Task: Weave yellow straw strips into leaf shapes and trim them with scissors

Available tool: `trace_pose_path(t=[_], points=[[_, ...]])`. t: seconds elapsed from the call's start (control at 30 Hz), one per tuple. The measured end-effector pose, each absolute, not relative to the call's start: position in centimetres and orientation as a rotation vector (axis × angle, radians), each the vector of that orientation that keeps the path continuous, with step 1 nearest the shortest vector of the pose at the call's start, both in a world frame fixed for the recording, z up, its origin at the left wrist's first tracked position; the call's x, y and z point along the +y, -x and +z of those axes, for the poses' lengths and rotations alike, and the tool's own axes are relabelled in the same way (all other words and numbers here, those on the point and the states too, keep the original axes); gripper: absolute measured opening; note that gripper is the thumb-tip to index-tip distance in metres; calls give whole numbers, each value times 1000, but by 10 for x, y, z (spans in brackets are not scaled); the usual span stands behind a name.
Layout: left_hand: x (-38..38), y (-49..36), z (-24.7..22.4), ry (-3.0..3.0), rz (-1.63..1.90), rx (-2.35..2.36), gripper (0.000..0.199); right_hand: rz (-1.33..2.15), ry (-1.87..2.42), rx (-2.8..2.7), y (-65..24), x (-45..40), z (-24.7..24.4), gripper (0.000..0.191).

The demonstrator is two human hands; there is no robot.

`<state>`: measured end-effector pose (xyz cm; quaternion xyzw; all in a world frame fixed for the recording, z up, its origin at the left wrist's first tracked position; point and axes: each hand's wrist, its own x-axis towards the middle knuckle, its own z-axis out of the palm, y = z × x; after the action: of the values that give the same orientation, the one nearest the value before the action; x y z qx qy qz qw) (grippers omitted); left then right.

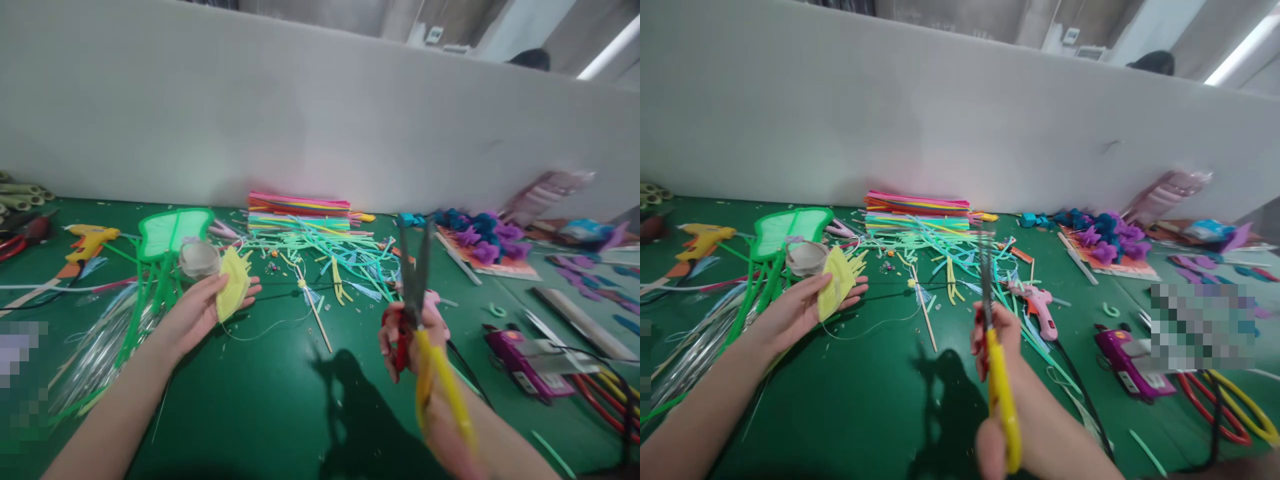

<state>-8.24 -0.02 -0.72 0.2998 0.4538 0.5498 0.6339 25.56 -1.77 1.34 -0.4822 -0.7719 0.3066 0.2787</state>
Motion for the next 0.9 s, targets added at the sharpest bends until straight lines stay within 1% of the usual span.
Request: trace_pose_path(t=[0.03, 0.1, 0.13, 0.2, 0.33, 0.6, 0.67, 0.8, 0.9], points=[[0, 81, -7, -654, 1280, 995, 50, 784, 1256, -2170, -250, -23, 11, 90], [-1, 79, -9, -572, 1310, 938, 53, 752, 1208, -2255, -236, -35, 6, 123], [-2, 77, -10, -528, 1324, 917, 54, 673, 1155, -2356, -229, -39, 2, 127], [-3, 73, -12, -448, 1348, 884, 54, 597, 1149, -2440, -215, -45, -6, 124], [-5, 61, -13, -370, 1397, 834, 52, 647, 1291, -2507, -194, -44, -22, 111], [-8, 43, -4, -303, 1393, 870, 43, 497, 1247, -2616, -170, -34, -33, 115], [-9, 41, -4, -313, 1389, 862, 45, 459, 1210, -2627, -167, -32, -35, 115], [-9, 40, -7, -333, 1362, 799, 55, 408, 1161, -2640, -163, -30, -39, 115], [-9, 40, -8, -317, 1375, 759, 58, 380, 1122, -2647, -161, -31, -41, 111]])
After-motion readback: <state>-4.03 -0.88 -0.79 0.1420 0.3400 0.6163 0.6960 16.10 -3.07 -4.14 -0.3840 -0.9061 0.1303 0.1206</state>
